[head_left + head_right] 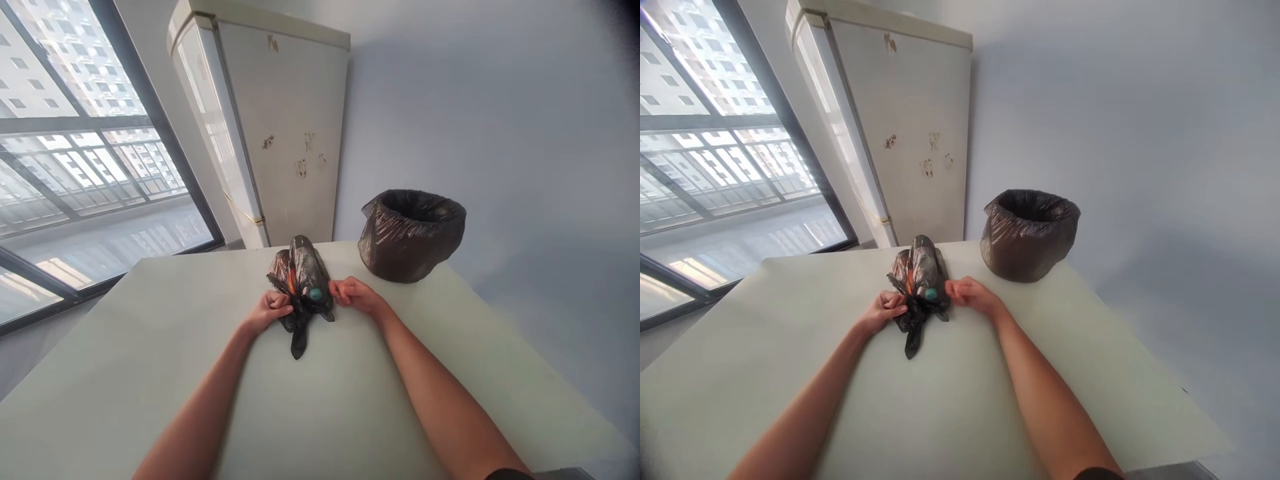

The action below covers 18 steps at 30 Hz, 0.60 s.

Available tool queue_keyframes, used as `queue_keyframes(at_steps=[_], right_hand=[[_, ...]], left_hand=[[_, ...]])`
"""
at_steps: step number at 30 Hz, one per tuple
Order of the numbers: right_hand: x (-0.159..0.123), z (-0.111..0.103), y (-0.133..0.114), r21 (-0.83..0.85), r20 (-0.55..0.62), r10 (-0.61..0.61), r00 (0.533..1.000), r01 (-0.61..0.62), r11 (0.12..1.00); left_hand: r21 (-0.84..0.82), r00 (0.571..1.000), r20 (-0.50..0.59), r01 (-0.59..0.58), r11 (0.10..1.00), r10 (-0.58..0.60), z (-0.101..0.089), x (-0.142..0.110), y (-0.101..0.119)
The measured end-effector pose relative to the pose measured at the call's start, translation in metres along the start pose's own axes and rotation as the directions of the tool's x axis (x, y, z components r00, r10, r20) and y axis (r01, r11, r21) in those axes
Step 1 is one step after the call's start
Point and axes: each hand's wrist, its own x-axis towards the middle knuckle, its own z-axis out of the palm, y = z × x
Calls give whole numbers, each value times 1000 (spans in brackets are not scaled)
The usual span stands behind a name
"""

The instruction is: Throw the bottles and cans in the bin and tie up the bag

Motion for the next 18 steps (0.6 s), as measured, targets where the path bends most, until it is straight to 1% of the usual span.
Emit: queue_keyframes(at_steps=[2,4,7,9,12,18], right_hand=[[-2,-4,3,27,3,-4,1000,4,1000],[-3,-6,7,33,30,15,999,-16,999],[-2,-6,11,12,97,67,993,-69,998],[-2,-6,12,-11,142,114,983,-114,993],[-1,-5,14,-34,172,162,972,-159,987],[0,-4,14,-44,165,164,973,-159,986]], left_hand=[[3,997,70,25,1000,-25,1,-1,1],[-14,987,156,51,999,-48,1,-2,3],[-33,949,303,98,995,-83,2,-5,6],[-34,921,376,121,992,-99,2,-6,7],[-48,894,435,143,989,-108,3,-6,7],[-94,858,505,159,983,-91,5,-4,9]])
